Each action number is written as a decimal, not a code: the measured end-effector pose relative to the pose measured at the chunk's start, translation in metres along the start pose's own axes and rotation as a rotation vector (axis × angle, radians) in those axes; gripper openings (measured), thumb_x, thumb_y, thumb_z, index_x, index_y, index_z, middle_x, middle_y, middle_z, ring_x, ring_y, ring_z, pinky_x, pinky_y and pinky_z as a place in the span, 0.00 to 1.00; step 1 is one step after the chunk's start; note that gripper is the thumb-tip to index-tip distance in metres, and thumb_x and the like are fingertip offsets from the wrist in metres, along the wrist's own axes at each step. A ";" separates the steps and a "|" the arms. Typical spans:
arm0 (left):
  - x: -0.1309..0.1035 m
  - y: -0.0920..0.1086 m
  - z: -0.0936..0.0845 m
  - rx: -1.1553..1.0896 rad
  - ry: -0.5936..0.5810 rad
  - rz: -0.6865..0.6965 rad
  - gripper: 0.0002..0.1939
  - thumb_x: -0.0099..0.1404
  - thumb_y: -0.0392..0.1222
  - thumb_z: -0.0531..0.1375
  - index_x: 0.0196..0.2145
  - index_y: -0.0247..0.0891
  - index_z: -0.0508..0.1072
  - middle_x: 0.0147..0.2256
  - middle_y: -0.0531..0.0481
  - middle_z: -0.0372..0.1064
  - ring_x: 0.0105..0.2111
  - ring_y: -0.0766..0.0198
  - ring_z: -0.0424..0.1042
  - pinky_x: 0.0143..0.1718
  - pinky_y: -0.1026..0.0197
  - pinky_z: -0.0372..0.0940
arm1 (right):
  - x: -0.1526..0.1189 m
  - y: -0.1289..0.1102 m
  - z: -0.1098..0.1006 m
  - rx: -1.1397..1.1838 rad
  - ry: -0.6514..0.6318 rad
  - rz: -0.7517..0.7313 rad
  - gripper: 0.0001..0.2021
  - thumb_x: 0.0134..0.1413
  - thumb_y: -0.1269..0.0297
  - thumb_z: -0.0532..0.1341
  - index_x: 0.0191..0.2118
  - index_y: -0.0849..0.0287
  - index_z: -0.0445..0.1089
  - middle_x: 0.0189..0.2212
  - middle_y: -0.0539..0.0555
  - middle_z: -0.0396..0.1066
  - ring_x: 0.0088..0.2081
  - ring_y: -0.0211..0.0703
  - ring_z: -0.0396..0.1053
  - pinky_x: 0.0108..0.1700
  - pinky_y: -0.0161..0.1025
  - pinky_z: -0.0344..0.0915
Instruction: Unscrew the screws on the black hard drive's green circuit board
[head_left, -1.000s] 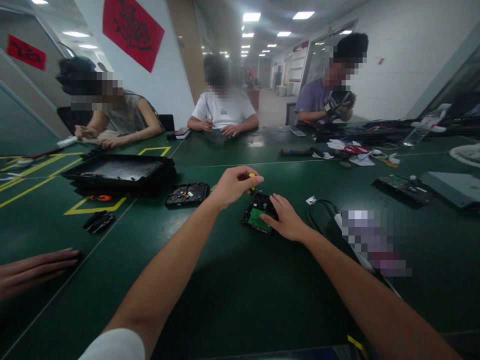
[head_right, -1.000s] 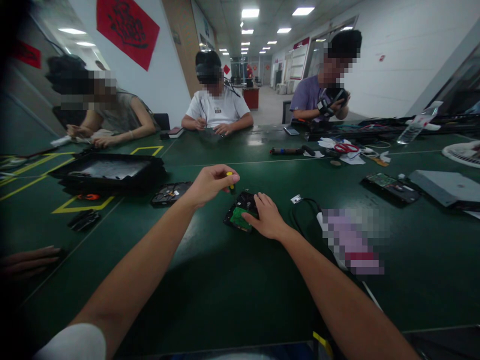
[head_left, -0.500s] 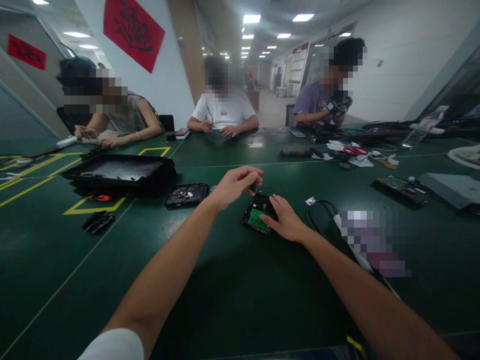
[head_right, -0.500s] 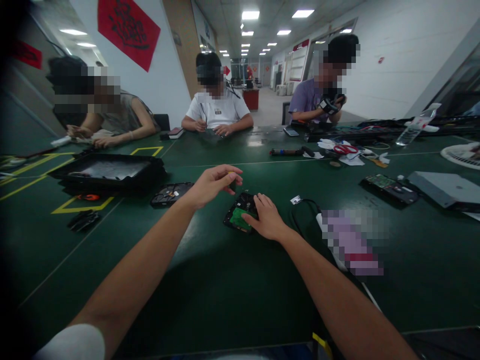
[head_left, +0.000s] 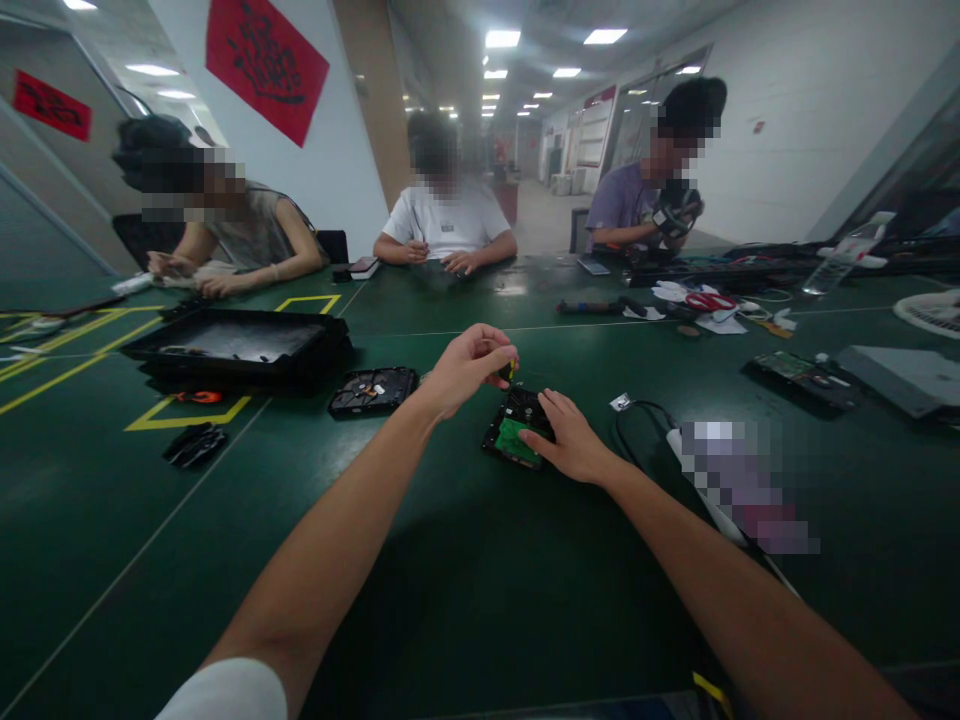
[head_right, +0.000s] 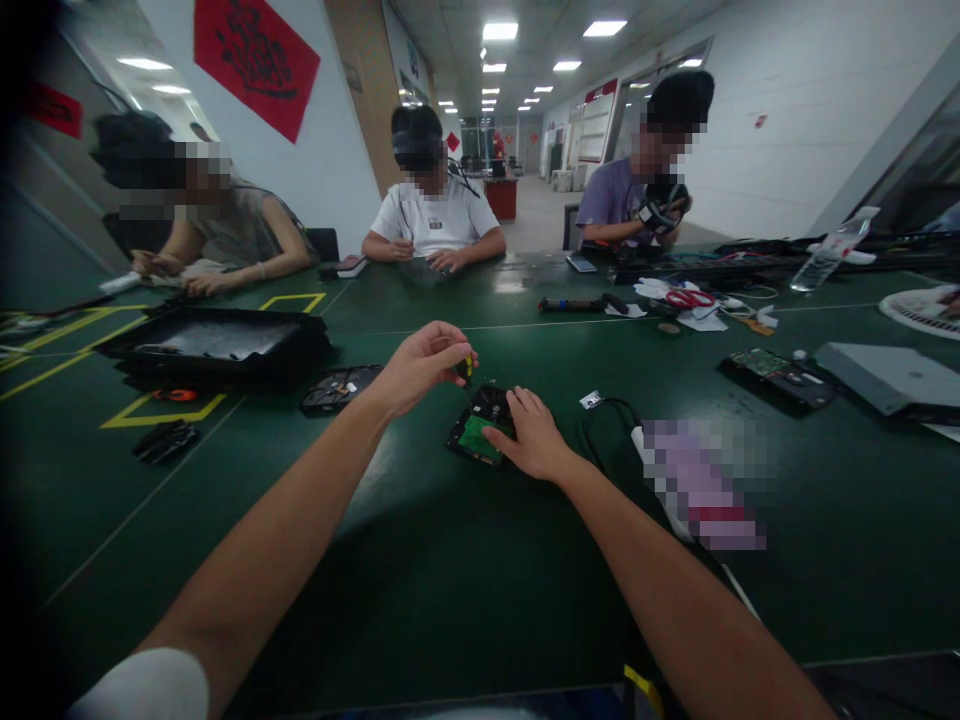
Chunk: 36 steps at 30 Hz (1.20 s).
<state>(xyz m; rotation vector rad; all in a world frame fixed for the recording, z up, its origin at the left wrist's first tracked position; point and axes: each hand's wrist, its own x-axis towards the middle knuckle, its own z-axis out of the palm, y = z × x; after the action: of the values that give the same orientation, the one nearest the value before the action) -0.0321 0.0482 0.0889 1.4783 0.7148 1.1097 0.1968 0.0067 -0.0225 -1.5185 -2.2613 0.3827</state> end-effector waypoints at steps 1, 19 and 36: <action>0.000 0.000 0.000 0.002 -0.020 0.004 0.18 0.63 0.51 0.71 0.44 0.37 0.75 0.37 0.48 0.75 0.37 0.63 0.74 0.33 0.63 0.73 | 0.000 0.000 0.000 0.001 0.001 0.000 0.51 0.64 0.28 0.50 0.75 0.68 0.52 0.74 0.70 0.53 0.76 0.66 0.46 0.76 0.62 0.45; -0.001 -0.002 0.000 0.087 0.001 -0.003 0.20 0.63 0.54 0.72 0.38 0.36 0.74 0.34 0.50 0.71 0.34 0.65 0.71 0.31 0.65 0.72 | -0.001 -0.001 -0.001 0.019 -0.011 0.017 0.50 0.65 0.29 0.50 0.76 0.67 0.52 0.75 0.69 0.52 0.77 0.66 0.44 0.76 0.61 0.46; 0.000 -0.002 0.000 -0.072 -0.041 -0.056 0.15 0.68 0.51 0.66 0.41 0.36 0.75 0.41 0.43 0.77 0.42 0.58 0.78 0.35 0.60 0.76 | 0.000 -0.002 -0.001 0.006 0.013 -0.011 0.48 0.66 0.31 0.52 0.75 0.68 0.55 0.73 0.71 0.55 0.76 0.66 0.47 0.75 0.62 0.47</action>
<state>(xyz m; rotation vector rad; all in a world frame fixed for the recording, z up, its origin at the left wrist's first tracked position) -0.0314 0.0487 0.0875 1.4082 0.6772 1.0492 0.1956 0.0059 -0.0207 -1.5008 -2.2559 0.3744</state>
